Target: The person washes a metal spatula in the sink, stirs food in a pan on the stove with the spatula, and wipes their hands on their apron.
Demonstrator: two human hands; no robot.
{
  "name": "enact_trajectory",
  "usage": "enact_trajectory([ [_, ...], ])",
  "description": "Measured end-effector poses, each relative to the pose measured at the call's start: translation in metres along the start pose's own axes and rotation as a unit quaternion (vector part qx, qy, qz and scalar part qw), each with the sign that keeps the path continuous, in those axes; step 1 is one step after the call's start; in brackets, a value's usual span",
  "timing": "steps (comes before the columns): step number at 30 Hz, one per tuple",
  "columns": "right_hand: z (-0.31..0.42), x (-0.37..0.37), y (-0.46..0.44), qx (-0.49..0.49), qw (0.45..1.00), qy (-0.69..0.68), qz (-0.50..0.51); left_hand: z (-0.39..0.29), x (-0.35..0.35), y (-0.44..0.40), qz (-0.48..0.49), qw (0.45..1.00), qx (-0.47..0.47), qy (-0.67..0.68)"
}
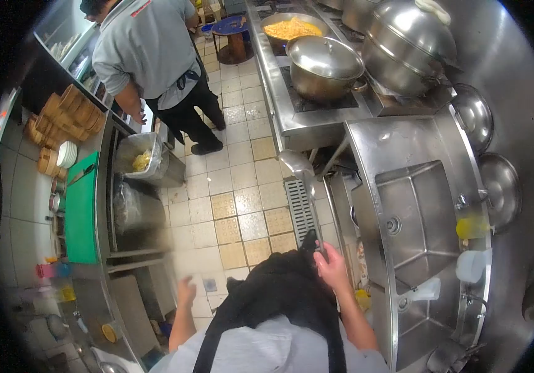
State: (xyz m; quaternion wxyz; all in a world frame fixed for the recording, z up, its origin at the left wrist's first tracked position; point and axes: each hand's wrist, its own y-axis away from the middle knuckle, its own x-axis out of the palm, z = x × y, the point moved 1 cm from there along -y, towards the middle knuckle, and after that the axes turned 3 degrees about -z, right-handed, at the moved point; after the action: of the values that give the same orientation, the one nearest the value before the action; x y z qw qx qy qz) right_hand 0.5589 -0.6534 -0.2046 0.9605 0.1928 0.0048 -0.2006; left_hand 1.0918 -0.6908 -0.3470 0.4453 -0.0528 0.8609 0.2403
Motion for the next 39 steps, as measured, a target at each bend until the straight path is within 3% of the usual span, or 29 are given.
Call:
enact_trajectory([
  [2, 0.005, 0.008, -0.021, 0.0, 1.0, -0.02, 0.01, -0.043, -0.021, 0.006, 0.014, 0.999, -0.05, -0.002],
  [5, 0.012, 0.011, -0.056, -0.016, 0.999, -0.007, 0.043, -0.02, -0.015, -0.007, 0.023, 0.997, -0.062, 0.05],
  [8, 0.018, 0.014, -0.093, -0.032, 0.997, -0.013, 0.065, -0.028, -0.021, -0.005, 0.025, 0.988, -0.142, 0.06],
  [11, 0.025, 0.019, -0.139, -0.017, 0.995, -0.017, 0.101, -0.016, -0.012, 0.0, -0.025, 0.986, -0.161, 0.046],
  [14, 0.04, 0.019, -0.181, 0.009, 0.99, -0.014, 0.139, -0.021, 0.008, 0.017, -0.045, 0.964, -0.209, 0.157],
  [17, 0.041, 0.014, -0.228, -0.009, 0.985, 0.015, 0.174, -0.076, 0.015, 0.028, 0.011, 0.944, -0.282, 0.171],
  [20, 0.042, 0.015, -0.272, -0.048, 0.979, 0.034, 0.193, -0.074, 0.049, 0.022, 0.085, 0.966, -0.243, -0.011],
  [23, 0.065, 0.02, -0.303, -0.023, 0.975, 0.046, 0.217, -0.1, 0.055, 0.012, 0.111, 0.955, -0.274, 0.031],
  [25, 0.073, 0.025, -0.32, -0.016, 0.971, 0.049, 0.233, -0.166, 0.034, 0.02, 0.094, 0.946, -0.302, 0.065],
  [26, 0.081, 0.03, -0.326, -0.006, 0.971, 0.083, 0.225, -0.101, 0.058, 0.006, 0.143, 0.945, -0.267, 0.121],
  [27, 0.084, 0.035, -0.334, 0.017, 0.969, 0.08, 0.234, -0.111, 0.058, 0.004, 0.145, 0.928, -0.31, 0.146],
  [29, 0.076, 0.05, -0.349, -0.053, 0.968, 0.092, 0.225, -0.128, 0.051, 0.001, 0.138, 0.888, -0.394, 0.193],
  [32, 0.091, 0.076, -0.36, -0.037, 0.972, 0.092, 0.211, -0.106, 0.056, -0.041, 0.149, 0.915, -0.35, 0.134],
  [35, 0.107, 0.105, -0.375, -0.022, 0.968, 0.157, 0.194, -0.062, 0.073, -0.109, 0.143, 0.978, -0.153, 0.009],
  [36, 0.105, 0.117, -0.377, -0.042, 0.974, 0.143, 0.17, -0.058, 0.07, -0.125, 0.151, 0.943, -0.262, 0.141],
  [39, 0.113, 0.158, -0.391, -0.056, 0.986, 0.101, 0.117, -0.067, 0.04, -0.203, 0.151, 0.929, -0.294, 0.164],
])
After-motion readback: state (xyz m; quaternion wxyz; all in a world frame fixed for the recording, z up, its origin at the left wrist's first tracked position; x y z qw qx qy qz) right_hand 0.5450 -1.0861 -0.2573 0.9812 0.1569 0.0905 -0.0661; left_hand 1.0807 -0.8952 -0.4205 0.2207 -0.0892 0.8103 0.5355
